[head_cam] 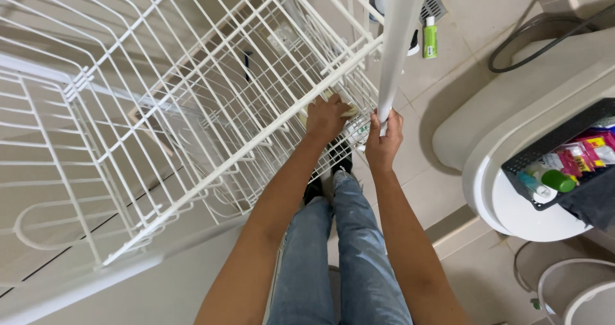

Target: The person wipes a white wire dish rack with a yellow cloth in a bathroom. They clean the top, sides, and bottom of the rack, moving around it to reach different areas. The person also briefly picks up a bottle from the floor before resuming the cleaning task.

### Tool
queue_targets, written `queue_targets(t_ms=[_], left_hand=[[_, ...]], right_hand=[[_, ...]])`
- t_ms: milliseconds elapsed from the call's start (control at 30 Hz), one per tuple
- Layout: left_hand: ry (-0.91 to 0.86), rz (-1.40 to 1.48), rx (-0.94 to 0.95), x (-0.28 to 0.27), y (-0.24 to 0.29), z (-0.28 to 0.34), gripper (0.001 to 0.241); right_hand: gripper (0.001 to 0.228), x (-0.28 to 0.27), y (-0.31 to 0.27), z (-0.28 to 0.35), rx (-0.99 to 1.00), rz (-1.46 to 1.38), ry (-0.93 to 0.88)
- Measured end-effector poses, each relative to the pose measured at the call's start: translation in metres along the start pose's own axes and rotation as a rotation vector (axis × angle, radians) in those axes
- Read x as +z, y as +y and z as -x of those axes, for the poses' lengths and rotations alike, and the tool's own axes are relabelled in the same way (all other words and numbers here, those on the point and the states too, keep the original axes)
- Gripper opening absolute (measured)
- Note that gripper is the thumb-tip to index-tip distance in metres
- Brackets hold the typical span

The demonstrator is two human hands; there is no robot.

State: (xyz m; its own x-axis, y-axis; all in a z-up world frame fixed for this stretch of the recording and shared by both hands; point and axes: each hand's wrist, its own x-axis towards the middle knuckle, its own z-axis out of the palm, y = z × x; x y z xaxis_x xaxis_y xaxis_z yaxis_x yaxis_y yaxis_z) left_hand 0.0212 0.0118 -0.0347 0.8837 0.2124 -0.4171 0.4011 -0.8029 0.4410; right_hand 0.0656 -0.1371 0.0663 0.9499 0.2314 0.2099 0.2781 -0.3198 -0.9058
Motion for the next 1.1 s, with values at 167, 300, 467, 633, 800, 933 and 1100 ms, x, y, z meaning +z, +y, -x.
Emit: queue_targets(t_ms=[167,300,467,633,800,933,1100], left_hand=[[0.397,0.005,0.077,0.051,-0.032,-0.023,0.016],[0.383,0.077,-0.045,0.037,-0.025,-0.025,0.008],[0.22,0.022,-0.02,-0.013,0.019,0.011,0.016],[0.361,-0.034,0.014,0.004,0.004,-0.001,0.007],[0.451,0.056,-0.08,0.027,-0.008,-0.016,0.01],[0.279,0.0,-0.032,0.009,0.008,-0.001,0.015],[0.015,0.034,-0.125,-0.01,0.021,0.006,0.019]], right_hand=[[0.019,-0.002,-0.003,-0.001,0.0,0.006,-0.01],[0.019,-0.001,0.003,0.001,-0.001,0.016,-0.009],[0.021,0.001,0.004,0.002,-0.003,0.006,-0.004],[0.02,0.002,0.004,0.001,-0.009,0.01,0.005],[0.019,0.0,0.007,0.003,0.008,0.008,0.007],[0.02,0.003,0.006,0.003,0.008,-0.005,0.009],[0.018,0.002,0.003,0.003,-0.004,0.0,0.009]])
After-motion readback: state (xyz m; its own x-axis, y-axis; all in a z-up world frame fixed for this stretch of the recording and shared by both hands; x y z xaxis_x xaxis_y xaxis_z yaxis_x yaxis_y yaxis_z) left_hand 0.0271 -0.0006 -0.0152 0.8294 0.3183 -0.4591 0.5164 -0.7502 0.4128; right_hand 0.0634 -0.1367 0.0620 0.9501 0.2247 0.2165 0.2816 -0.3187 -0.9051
